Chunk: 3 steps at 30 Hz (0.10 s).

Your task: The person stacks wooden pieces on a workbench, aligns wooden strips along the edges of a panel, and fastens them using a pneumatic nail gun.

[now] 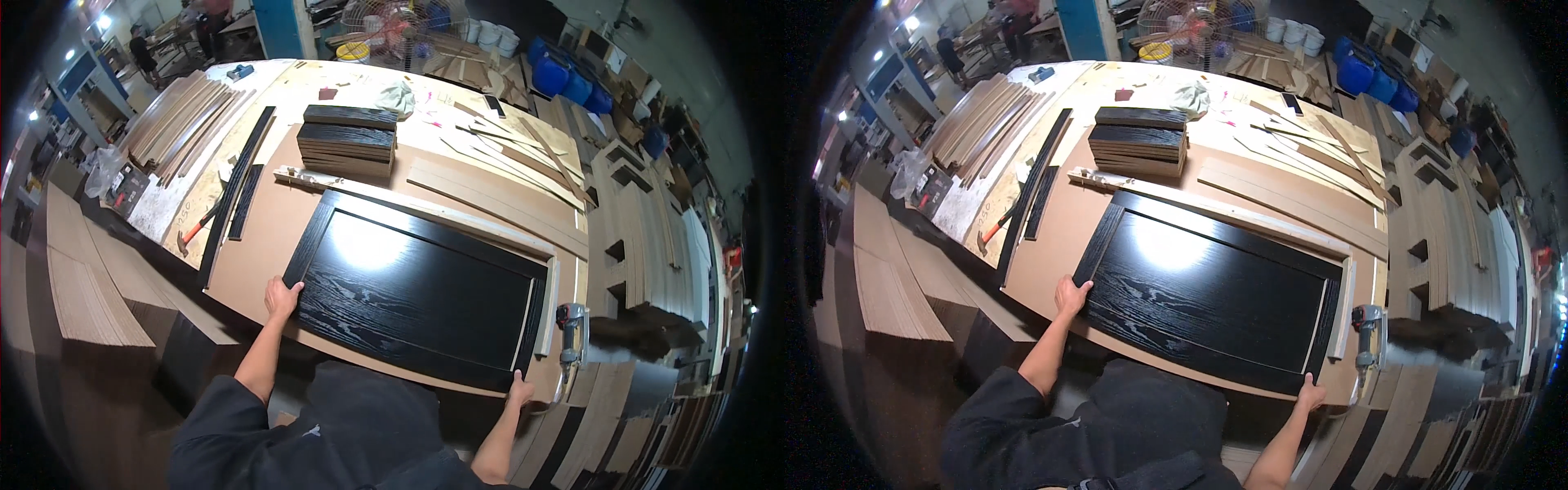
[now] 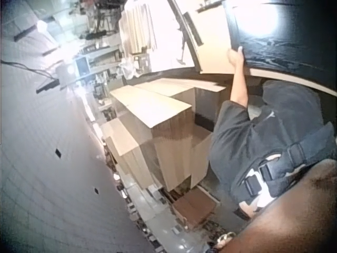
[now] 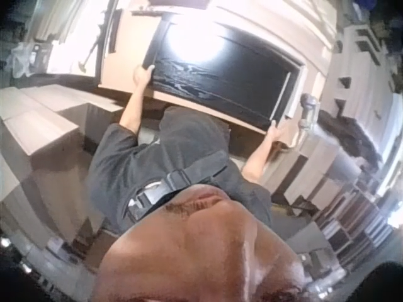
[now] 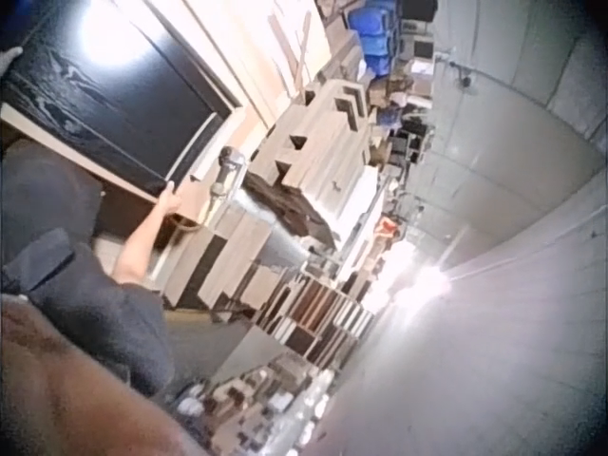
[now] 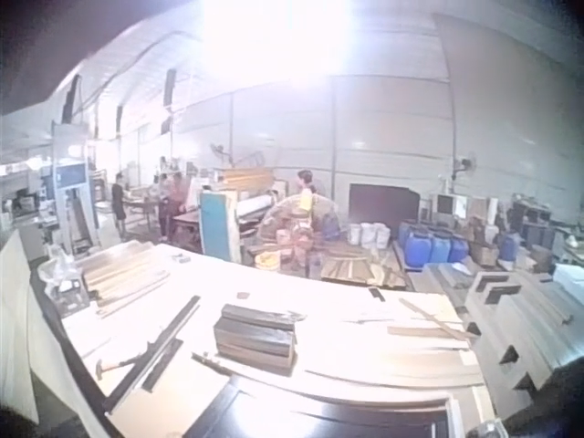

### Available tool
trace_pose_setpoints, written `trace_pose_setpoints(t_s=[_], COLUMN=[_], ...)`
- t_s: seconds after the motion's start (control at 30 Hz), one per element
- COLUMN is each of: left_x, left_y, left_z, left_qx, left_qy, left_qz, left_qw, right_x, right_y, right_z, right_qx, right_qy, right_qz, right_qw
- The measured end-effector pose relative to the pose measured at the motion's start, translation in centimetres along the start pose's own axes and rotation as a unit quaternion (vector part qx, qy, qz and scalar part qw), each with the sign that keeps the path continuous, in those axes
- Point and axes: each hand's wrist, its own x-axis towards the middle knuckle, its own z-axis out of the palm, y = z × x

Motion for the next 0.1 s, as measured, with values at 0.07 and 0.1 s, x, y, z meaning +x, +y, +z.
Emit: trace_pose_setpoints(t_s=[0.07, 0.1], left_x=[1.0, 1.6], left_y=[-1.6, -3.0], left_z=[-0.9, -1.5], left_qx=[0.005, 0.01], left_qy=[-0.012, -0.02], left_qz=[-0.002, -0.012], left_qw=[1.0, 1.0], right_x=[-3.9, -5.3], right_y=[1.2, 2.4], right_z=[-1.1, -1.3], right_qx=[-0.022, 0.009], right_qy=[-0.008, -0.058], right_qz=[0.028, 0.011], right_qw=[0.999, 0.998])
